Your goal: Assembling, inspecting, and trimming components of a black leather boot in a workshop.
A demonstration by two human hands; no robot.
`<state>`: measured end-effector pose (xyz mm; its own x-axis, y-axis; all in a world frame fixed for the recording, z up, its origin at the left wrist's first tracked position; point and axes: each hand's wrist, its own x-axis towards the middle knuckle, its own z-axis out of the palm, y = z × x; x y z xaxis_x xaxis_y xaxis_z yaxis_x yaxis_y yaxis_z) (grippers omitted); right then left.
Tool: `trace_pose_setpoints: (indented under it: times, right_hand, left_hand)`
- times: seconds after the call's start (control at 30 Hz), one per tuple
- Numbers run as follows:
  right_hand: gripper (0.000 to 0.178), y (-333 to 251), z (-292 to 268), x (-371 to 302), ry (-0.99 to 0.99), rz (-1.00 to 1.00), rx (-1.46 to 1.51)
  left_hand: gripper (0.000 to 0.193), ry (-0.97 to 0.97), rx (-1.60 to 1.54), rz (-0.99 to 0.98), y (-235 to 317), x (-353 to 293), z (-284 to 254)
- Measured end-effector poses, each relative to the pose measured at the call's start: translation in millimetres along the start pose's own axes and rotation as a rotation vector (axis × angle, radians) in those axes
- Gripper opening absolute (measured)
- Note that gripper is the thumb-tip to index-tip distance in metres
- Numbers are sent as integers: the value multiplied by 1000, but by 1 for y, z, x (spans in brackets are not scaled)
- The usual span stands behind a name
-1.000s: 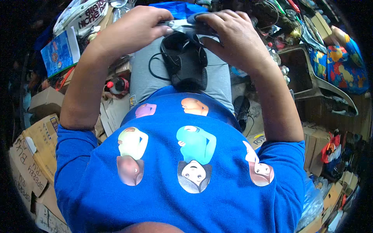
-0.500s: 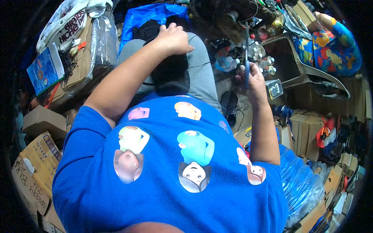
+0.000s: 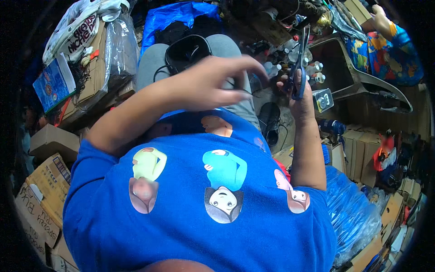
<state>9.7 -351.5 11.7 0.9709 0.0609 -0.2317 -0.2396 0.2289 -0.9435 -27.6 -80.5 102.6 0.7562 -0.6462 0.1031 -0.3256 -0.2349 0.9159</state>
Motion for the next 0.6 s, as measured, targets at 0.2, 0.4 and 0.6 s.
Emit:
trace_pose_setpoints:
  times: [0.2,0.4,0.6]
  right_hand:
    - [56,-3,8,-12,-240,-12,-187]
    - [57,-20,7,-20,-720,257,-283]
    - [51,-34,28,-41,-815,645,-491]
  left_hand:
    - [39,533,-494,29,-28,-117,-59]
    - [30,945,-60,-681,-114,-232,-67]
    - [32,814,762,-222,-81,-142,-48]
